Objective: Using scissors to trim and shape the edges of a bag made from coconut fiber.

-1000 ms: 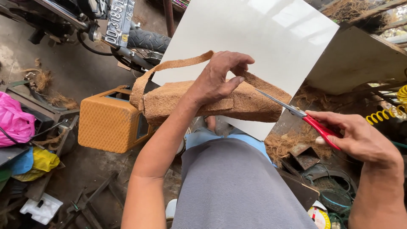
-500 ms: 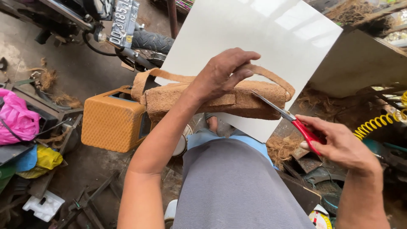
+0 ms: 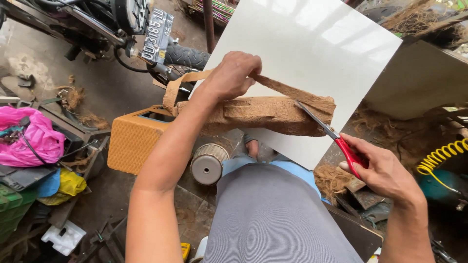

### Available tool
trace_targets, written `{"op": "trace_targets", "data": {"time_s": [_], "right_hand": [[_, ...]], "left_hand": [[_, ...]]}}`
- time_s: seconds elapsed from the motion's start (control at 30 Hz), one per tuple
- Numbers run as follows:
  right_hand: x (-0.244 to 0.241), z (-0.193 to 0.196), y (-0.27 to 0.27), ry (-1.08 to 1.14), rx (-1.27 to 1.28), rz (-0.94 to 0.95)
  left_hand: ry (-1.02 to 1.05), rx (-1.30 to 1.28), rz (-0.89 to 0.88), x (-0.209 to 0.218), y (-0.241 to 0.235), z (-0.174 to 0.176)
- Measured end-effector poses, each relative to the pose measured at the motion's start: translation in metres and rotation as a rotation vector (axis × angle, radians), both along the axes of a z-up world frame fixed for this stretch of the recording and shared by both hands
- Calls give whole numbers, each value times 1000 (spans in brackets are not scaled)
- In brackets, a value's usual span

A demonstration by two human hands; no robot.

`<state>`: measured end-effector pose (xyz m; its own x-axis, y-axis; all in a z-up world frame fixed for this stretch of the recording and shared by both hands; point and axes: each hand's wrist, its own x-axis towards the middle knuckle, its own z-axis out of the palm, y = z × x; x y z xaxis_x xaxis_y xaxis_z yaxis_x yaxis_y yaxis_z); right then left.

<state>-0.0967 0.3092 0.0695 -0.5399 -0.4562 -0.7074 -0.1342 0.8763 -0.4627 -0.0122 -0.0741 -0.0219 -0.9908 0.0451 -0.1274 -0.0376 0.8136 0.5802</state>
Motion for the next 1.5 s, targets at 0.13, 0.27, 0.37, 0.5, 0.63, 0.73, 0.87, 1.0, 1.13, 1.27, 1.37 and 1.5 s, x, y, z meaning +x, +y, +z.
{"op": "trace_targets", "data": {"time_s": [0.13,0.27,0.37,0.5,0.63,0.73,0.87,1.0,1.13,1.27,1.37,1.5], "right_hand": [[1,10,-12,-24,60,-35],[2,4,-5,-23,56,-33],[3,-3,0,19,3,-6],[5,-2,-5,20,-3,-25],[6,2,-8,8,-12,-55],[7,4,-11,32,15,-11],[12,9,-21,46,53,-30],[13,-8,-13,188,-43,65],[16,-37,-2,330,-174,139],[27,-54,2,526,-397,200],[35,-62,4,578,-389,173],[43,-51,-4,529,-407,99]], "left_hand": [[127,-122,-33,1,-5,-19],[405,-453,-33,-3,-24,-33],[404,-329,43,-3,-34,-21],[406,-128,132,-5,-42,-2],[436,-267,186,-7,-48,12],[437,-481,80,0,-43,52],[168,-426,-7,21,-27,121],[-66,-234,-118,46,8,187],[219,-370,-92,90,43,153],[493,-610,89,111,82,81],[501,-449,255,121,103,28],[594,20,538,123,132,-13]]}}
